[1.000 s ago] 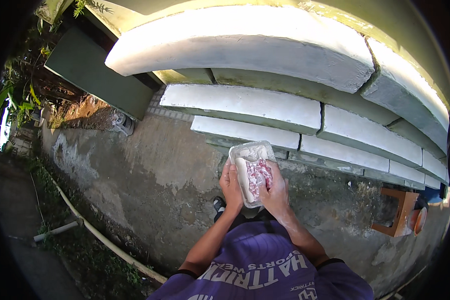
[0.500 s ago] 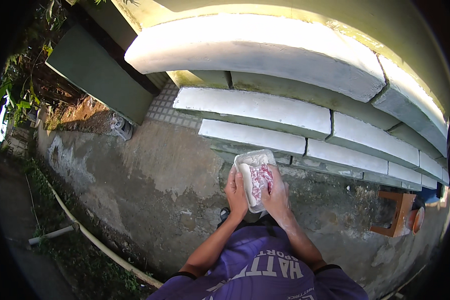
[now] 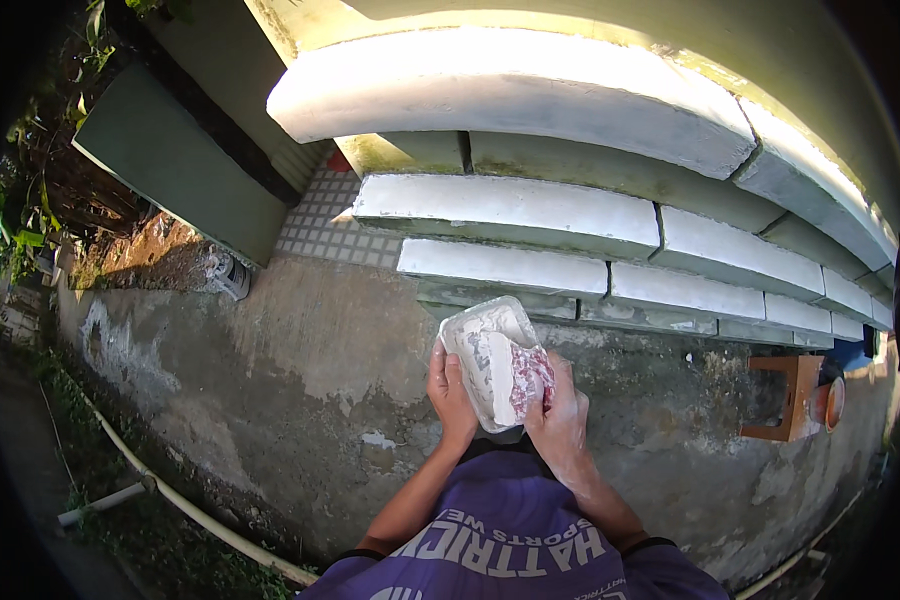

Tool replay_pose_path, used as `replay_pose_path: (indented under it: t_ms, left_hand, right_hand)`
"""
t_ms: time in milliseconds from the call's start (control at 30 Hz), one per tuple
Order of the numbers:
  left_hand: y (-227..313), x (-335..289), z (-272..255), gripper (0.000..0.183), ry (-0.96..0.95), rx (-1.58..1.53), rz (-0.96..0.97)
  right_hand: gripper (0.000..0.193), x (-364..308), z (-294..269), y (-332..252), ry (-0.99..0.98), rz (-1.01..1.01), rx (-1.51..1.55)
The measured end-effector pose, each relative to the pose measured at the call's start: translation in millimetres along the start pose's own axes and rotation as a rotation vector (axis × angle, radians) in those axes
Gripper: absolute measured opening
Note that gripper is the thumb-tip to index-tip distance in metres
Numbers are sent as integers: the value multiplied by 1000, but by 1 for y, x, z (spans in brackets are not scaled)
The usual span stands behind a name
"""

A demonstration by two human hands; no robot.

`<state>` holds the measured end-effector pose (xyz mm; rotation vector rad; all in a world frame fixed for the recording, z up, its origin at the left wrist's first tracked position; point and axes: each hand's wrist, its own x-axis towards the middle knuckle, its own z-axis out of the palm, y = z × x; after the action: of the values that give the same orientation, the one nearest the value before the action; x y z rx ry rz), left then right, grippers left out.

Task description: Smoothing white putty or plaster onto tiered concrete stairs or an exterior wall structure using a putty knife.

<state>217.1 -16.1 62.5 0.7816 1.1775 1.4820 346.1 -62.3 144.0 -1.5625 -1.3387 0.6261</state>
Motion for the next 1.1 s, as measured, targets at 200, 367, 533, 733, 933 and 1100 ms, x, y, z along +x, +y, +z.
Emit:
replay_pose_path:
  t_ms: [200,367,533,733,933,1100]
  left_hand:
    - [-3,-9,-7,41,-109,128,131]
    - [-4,-17,-16,40,-166,145,46]
    - [-8,-11,-25,41,-232,171,14]
    - [-3,-6,-26,42,-245,186,-1]
    - [-6,-1,-35,44,-177,121,-4]
    - [-16,7,-65,45,-69,-35,-42]
  right_hand:
    - [43,-6,16,4,4,-172,-19]
    - [44,-11,22,7,45,-124,81]
    - [47,-11,22,15,-1,-45,124]
    - [48,-5,23,33,14,-33,193]
    - [44,-2,24,43,-31,-17,388]
    - [31,-2,8,41,31,16,462]
